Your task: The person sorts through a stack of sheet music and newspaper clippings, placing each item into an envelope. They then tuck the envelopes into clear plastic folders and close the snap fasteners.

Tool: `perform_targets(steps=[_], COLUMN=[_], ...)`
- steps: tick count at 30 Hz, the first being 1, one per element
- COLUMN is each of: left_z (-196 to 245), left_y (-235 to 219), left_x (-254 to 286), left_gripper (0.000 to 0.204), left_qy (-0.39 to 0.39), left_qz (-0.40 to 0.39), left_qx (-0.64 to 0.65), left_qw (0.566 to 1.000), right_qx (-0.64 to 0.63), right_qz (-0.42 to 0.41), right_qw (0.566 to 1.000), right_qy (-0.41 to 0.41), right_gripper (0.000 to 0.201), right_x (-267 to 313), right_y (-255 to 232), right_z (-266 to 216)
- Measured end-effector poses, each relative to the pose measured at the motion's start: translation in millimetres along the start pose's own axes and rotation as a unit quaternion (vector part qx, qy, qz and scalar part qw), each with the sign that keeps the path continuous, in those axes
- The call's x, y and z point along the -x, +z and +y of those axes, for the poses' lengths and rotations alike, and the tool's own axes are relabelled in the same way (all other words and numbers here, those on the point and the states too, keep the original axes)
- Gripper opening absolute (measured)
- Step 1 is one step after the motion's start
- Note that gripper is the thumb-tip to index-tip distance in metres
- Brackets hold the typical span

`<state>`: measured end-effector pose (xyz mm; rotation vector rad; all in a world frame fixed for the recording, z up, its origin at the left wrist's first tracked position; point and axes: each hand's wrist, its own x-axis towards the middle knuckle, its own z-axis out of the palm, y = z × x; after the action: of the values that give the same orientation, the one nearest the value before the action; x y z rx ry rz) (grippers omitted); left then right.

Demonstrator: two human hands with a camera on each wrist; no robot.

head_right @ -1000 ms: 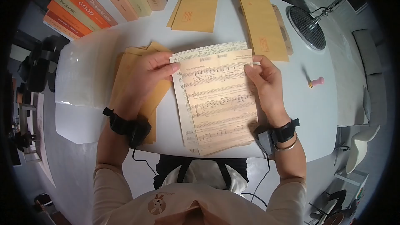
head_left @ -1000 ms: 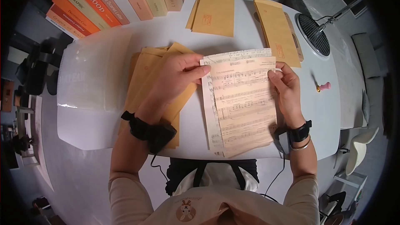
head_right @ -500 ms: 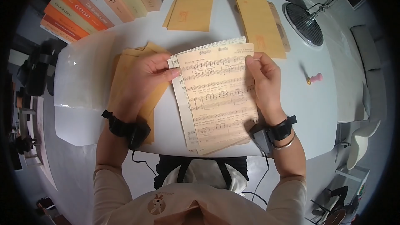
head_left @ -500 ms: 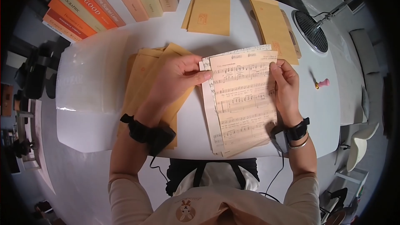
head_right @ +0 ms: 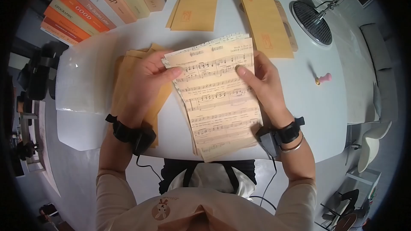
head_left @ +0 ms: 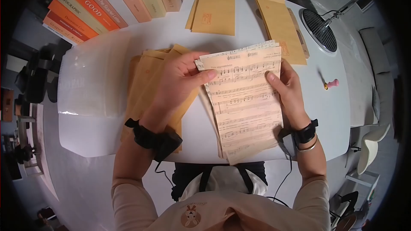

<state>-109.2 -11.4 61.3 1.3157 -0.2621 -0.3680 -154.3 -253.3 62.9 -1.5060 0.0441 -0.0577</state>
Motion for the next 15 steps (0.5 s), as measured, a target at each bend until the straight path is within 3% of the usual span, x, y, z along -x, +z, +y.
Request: perform_targets(steps=[4, 7, 10, 11, 15], left_z=[2, 0, 12, -2, -9], left_y=[-1, 3, 5, 11, 9], left_x=[0, 0, 3, 3, 4], left_gripper=[0.032, 0.029, 0.026, 0.024, 0.022], left_qy=[0.0, 0.052, -0.054, -0.039, -0.043], left_qz=[0.007, -0.031, -0.134, -0.133, -0.099], left_qx=[0.039, 0.027, -0.155, -0.049, -0.086], left_qw=[0.999, 0.998, 0.977, 0.989, 0.99], right_qx=[0.051, -0.079, -0.126, -0.119, -0.063], right_qz=[-0.092, -0.047, -0.018, -0.01, -0.01], right_qw=[0.992, 0.996, 0.991, 0.992, 0.997], right_qy=[0.076, -0.005, -0.047, -0.049, -0.053], right_gripper=[0.033, 0.035, 0.032, 0.032, 0.032], right_x=[-1, -2, -4, -3, 2], right_y=[-16, -15, -16, -13, -7], right_z=[12, 17, 13, 12, 10])
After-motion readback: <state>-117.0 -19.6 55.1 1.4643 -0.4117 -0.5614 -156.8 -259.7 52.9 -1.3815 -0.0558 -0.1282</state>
